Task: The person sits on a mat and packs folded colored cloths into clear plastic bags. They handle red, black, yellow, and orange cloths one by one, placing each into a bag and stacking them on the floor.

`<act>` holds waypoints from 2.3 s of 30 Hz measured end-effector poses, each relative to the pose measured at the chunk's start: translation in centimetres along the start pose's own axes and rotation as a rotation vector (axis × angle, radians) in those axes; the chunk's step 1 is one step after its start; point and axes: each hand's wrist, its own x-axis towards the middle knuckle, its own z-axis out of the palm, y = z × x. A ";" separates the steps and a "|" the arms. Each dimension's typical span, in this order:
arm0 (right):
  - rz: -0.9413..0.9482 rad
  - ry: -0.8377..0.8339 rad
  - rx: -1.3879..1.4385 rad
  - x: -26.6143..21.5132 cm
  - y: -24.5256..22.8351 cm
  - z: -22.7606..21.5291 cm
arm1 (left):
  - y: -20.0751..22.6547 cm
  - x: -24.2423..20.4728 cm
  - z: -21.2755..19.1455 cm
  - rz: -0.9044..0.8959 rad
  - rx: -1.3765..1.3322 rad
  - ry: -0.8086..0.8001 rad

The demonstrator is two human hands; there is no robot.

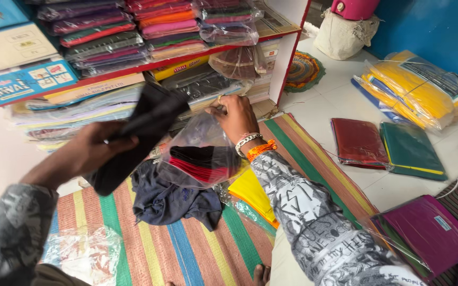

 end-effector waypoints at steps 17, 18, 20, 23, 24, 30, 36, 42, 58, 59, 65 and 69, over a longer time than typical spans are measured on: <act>-0.138 0.015 -0.100 -0.6 0.4 2.7 | -0.3 -2.8 4.0 0.104 0.096 -0.252; -0.146 -0.040 -0.074 -0.5 0.2 2.5 | -0.7 -2.6 4.3 0.105 0.070 -0.238; -0.167 -0.150 -0.017 -0.5 0.1 2.2 | -1.4 -2.2 4.8 0.103 0.025 -0.205; -0.236 -0.159 0.004 -1.4 -0.1 1.7 | -2.0 -1.5 5.7 -0.038 0.038 -0.191; -0.197 -0.178 -0.003 -1.4 -0.2 1.7 | -2.0 -1.2 6.0 -0.041 0.035 -0.187; -0.163 -0.216 -0.037 -1.8 -0.1 2.3 | -2.0 -0.7 7.6 -0.107 0.045 -0.278; -0.069 -0.309 0.054 -2.1 1.1 2.8 | -1.6 -0.4 7.6 0.015 0.202 -0.319; 0.166 -0.481 0.309 -1.6 2.6 1.7 | -0.4 0.7 9.2 -0.114 0.188 -0.224; -0.107 -0.326 0.027 -3.6 -0.7 2.5 | 1.9 0.6 12.9 0.036 0.300 -0.145; -0.105 -0.330 0.029 -3.7 -1.1 2.4 | 1.9 0.8 13.0 0.029 0.296 -0.139; -0.150 -0.309 0.040 -3.8 -2.6 1.6 | 3.2 2.7 11.8 -0.062 0.235 -0.217; -0.073 -0.269 0.002 -3.7 -2.1 0.5 | 3.4 3.4 9.4 -0.073 0.061 -0.312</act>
